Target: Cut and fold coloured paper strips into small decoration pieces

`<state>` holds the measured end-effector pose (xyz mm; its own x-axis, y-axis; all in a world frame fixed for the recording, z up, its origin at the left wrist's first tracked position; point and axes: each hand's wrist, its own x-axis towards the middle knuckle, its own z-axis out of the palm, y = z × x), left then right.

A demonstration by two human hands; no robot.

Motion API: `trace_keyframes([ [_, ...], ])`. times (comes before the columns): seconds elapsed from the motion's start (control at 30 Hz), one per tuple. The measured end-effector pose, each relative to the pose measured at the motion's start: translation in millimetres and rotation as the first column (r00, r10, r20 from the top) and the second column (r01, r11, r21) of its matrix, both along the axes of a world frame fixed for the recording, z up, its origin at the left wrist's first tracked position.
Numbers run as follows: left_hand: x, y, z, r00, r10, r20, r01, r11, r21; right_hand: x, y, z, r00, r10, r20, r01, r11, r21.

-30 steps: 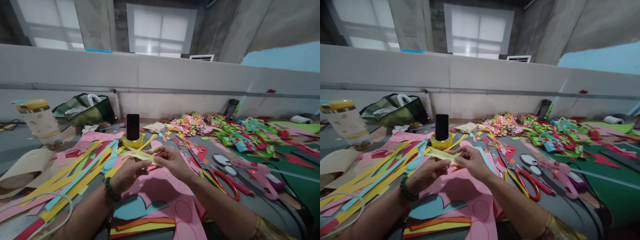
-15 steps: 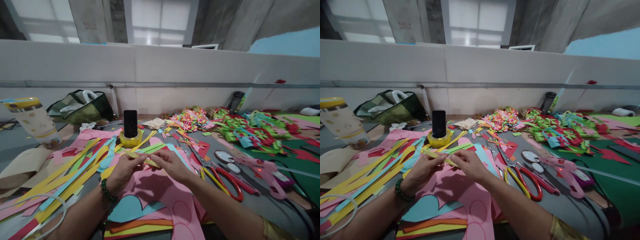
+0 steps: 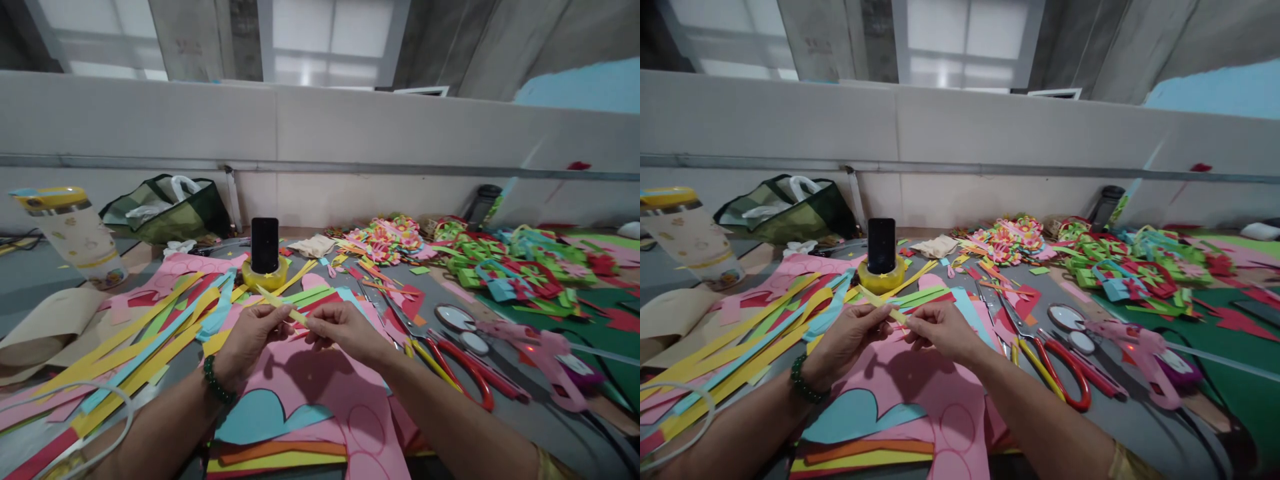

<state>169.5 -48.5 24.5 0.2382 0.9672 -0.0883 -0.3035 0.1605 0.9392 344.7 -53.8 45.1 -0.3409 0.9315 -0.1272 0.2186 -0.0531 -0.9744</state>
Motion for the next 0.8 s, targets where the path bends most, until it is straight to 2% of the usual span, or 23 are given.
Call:
trace_keyframes([
  [0.3, -2.5, 3.7, 0.8, 0.998, 0.062, 0.018, -0.062, 0.998, 0.026, -1.8, -3.0, 0.3, 0.997, 0.063, -0.051, -0.067, 0.994, -0.082],
  [0.5, -3.9, 3.0, 0.9, 0.997, 0.054, -0.055, -0.049, 0.995, 0.089, -4.6, -5.2, -3.7, 0.989, 0.140, -0.050, -0.140, 0.990, 0.001],
  [0.67, -4.3, 1.0, 5.0, 0.999, 0.024, -0.033, -0.022, 0.999, 0.046, -2.2, -4.8, -3.6, 0.989, 0.133, -0.069, -0.135, 0.990, -0.032],
  [0.8, -5.1, 2.0, 4.9, 1.000, 0.006, -0.027, -0.004, 0.997, 0.071, -4.2, -7.6, 0.8, 0.992, 0.118, -0.048, -0.119, 0.993, -0.018],
])
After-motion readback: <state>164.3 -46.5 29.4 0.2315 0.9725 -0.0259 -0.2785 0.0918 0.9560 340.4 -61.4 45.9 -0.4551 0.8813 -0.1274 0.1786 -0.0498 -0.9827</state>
